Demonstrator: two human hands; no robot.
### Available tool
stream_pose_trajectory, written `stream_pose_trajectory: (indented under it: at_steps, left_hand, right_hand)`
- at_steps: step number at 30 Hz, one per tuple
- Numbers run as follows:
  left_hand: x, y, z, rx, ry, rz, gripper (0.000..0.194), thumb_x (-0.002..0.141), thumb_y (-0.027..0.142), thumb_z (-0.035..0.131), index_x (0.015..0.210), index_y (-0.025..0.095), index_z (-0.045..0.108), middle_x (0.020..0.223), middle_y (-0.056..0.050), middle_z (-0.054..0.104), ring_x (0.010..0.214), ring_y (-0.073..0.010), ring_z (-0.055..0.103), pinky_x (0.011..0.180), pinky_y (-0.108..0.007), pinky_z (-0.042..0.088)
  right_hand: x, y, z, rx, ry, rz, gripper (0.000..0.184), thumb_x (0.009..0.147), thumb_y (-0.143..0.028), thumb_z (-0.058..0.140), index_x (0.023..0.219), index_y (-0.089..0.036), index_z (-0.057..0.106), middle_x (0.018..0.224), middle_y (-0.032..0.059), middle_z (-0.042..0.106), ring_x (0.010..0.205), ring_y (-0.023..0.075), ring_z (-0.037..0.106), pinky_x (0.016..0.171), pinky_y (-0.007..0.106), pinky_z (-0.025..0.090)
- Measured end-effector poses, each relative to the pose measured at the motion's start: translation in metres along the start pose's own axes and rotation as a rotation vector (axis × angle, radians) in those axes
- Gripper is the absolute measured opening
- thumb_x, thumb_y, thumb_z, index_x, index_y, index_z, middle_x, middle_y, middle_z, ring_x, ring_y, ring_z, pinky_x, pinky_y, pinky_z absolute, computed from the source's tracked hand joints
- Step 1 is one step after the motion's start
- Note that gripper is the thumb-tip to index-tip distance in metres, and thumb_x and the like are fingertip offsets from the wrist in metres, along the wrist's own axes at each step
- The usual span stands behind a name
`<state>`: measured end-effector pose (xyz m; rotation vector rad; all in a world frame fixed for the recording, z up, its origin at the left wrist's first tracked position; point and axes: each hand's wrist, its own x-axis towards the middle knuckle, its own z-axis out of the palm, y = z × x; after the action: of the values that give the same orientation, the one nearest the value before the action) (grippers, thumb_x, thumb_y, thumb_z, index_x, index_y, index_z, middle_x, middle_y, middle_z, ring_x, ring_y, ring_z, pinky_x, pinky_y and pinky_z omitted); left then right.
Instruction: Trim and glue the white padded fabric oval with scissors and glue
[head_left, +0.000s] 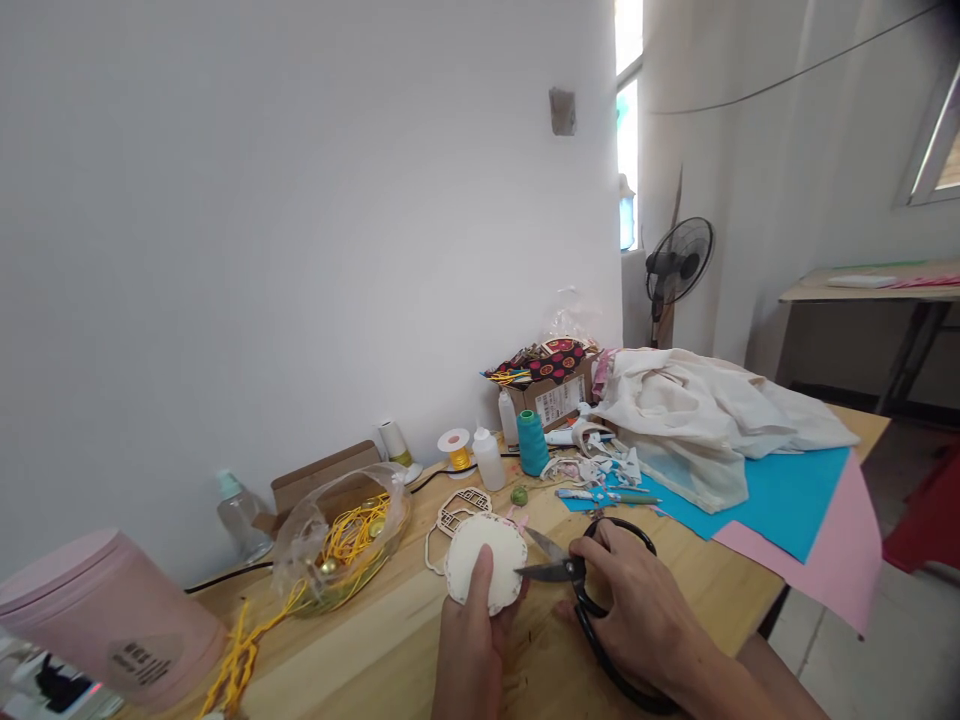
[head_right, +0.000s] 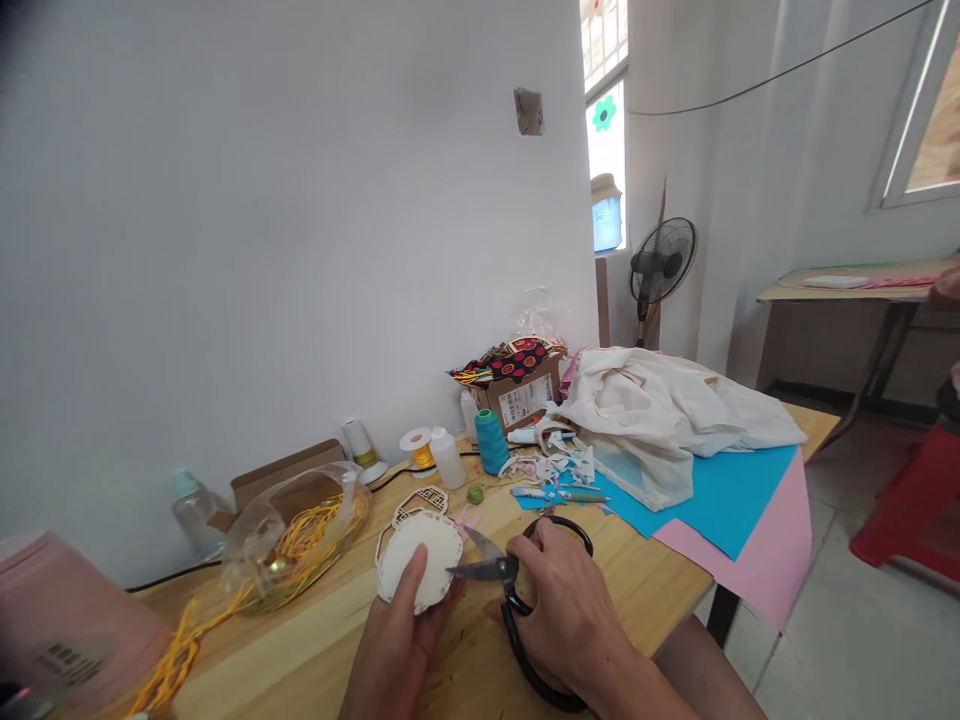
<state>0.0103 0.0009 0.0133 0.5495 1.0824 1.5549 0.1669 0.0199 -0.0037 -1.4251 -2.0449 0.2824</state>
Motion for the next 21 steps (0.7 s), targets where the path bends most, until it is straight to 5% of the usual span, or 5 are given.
stream_pose_trajectory:
  at_steps: [9, 14, 21]
  left_hand:
    - [-0.001, 0.003, 0.003, 0.011, 0.007, -0.005, 0.028, 0.075, 0.025, 0.058, 0.101, 0.017, 0.053, 0.092, -0.004, 0.065, 0.088, -0.0165, 0.058, 0.082, -0.032, 0.048]
    - [0.001, 0.002, 0.001, 0.055, 0.046, -0.019, 0.023, 0.074, 0.022, 0.059, 0.094, 0.013, 0.055, 0.089, -0.005, 0.065, 0.076, -0.015, 0.06, 0.073, -0.029, 0.051]
    - [0.0, 0.002, 0.002, 0.022, 0.068, 0.026, 0.023, 0.068, 0.025, 0.063, 0.088, 0.013, 0.061, 0.084, -0.006, 0.067, 0.076, -0.0173, 0.062, 0.07, -0.029, 0.051]
  right_hand:
    - [0.001, 0.001, 0.002, -0.047, -0.008, 0.042, 0.018, 0.067, -0.034, 0.059, 0.084, -0.025, 0.059, 0.082, 0.0024, 0.054, 0.074, 0.0195, 0.054, 0.062, 0.029, 0.039]
    - [0.008, 0.01, -0.004, -0.167, 0.103, 0.185, 0.025, 0.069, -0.039, 0.057, 0.09, -0.025, 0.06, 0.082, 0.0047, 0.056, 0.077, 0.0235, 0.055, 0.062, 0.032, 0.039]
    - [0.0, 0.002, -0.003, -0.018, 0.039, -0.049, 0.026, 0.062, -0.033, 0.065, 0.086, -0.026, 0.058, 0.082, 0.0015, 0.054, 0.074, 0.0183, 0.052, 0.061, 0.027, 0.038]
